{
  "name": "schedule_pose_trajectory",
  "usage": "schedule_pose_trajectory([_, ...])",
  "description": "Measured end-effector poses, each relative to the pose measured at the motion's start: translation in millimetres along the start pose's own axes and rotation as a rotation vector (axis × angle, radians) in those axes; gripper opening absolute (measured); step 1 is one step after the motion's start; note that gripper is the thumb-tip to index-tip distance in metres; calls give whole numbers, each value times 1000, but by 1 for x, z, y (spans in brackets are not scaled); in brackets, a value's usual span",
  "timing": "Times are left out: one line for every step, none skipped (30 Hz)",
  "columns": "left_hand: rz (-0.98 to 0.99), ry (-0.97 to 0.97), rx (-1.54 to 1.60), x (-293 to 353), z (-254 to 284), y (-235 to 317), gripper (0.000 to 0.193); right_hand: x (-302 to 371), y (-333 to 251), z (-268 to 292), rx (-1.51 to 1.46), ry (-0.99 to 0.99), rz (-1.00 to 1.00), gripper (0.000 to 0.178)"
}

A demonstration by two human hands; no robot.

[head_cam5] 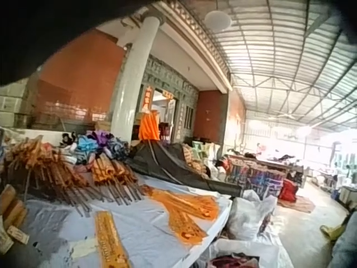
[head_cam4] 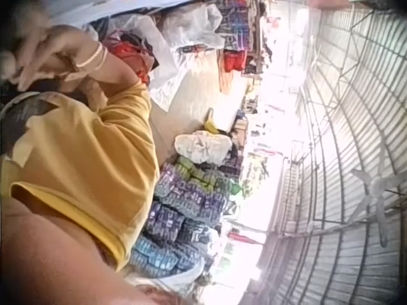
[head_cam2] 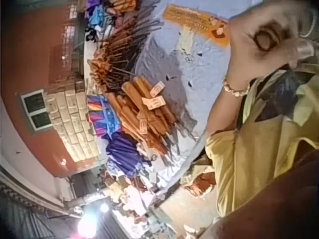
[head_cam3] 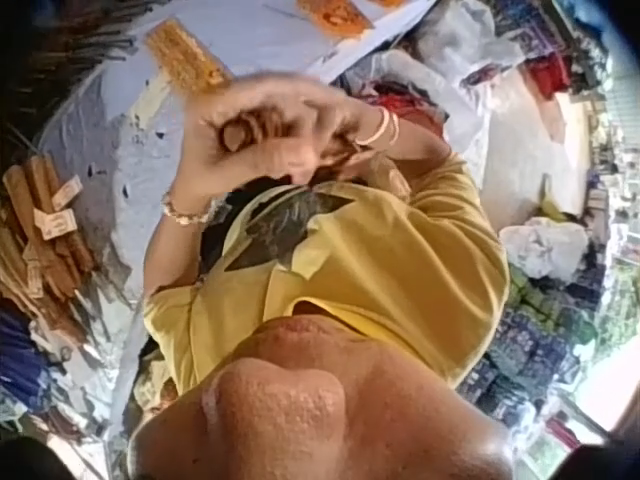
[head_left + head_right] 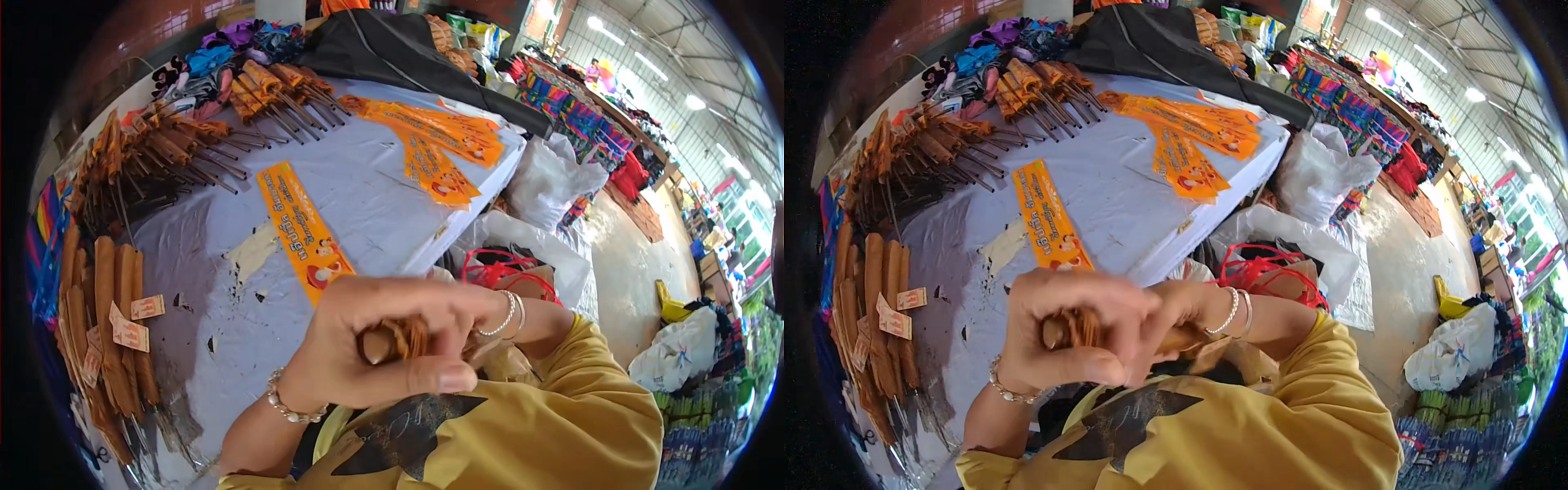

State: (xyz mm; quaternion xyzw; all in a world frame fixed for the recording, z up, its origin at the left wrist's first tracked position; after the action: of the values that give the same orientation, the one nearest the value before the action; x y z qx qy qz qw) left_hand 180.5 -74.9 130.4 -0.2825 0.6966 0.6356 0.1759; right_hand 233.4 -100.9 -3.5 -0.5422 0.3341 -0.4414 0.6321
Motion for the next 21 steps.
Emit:
schedule_pose_trajectory([0,-58,-48,2,-4,1,19,7,12,-22,-160,-231,-108,26])
schedule_pose_trajectory([-1,-118,-95,3,-9,-1,19,7,10,-22,-172,-213,-110,26])
schedule_pose_trajectory([6,-118,-88,4,-10,-7,19,-6,-11,0,14,43,9,26])
schedule_pose_trajectory([-9,33,-104,3,3,-18,22,-11,-35,18,200,298,125,25])
schedule_pose_trajectory([-22,184,-121,3,17,-27,25,-4,-55,32,388,554,240,25])
schedule_pose_trajectory([-41,338,-139,5,31,-31,28,-3,-51,31,385,554,235,25])
schedule_pose_trajectory([-36,341,-137,4,31,-33,28,1,-47,34,428,617,225,26])
schedule_pose_trajectory([-34,318,-169,2,30,-33,29,5,-42,37,470,679,216,28])
schedule_pose_trajectory([-32,295,-204,2,30,-33,30,9,-41,39,512,738,208,30])
schedule_pose_trajectory([-29,274,-239,3,29,-33,32,12,-42,40,506,731,208,30])
schedule_pose_trajectory([-21,284,-241,8,37,-37,32,20,-41,46,550,755,152,31])
schedule_pose_trajectory([-49,216,-543,16,42,-38,38,30,-40,53,593,778,98,33])
schedule_pose_trajectory([-75,139,-846,25,48,-42,43,38,-39,59,638,800,46,35])
schedule_pose_trajectory([-103,54,-1153,36,51,-46,49,42,-38,58,632,791,54,35])
schedule_pose_trajectory([-95,58,-1162,47,62,-51,49,50,-28,58,536,822,14,35])
schedule_pose_trajectory([1,-48,-1216,59,68,-68,50,54,-18,59,442,844,-21,35])
schedule_pose_trajectory([100,-155,-1263,71,70,-84,50,54,-13,56,439,829,-10,35])
schedule_pose_trajectory([107,-144,-1278,77,72,-90,50,52,-3,56,424,818,-20,36])
schedule_pose_trajectory([72,-167,-1319,84,66,-91,47,51,3,51,417,809,-22,36])
schedule_pose_trajectory([37,-190,-1359,89,58,-91,44,49,5,48,411,800,-24,37])
schedule_pose_trajectory([14,-222,-1387,91,52,-94,40,48,6,46,407,791,-17,37])
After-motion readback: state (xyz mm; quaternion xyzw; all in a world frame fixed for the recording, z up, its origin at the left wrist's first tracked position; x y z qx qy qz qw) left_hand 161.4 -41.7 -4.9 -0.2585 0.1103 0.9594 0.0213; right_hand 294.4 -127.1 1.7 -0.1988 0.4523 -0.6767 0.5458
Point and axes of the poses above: each hand's wrist, its own x-axis away from the middle knuckle, its own z-axis out of the back of the hand, y = z × x, the point moved 9 cm from there along -x, towards the middle knuckle, and after that the axes turned 8 degrees about x, right-handed, at the moved point
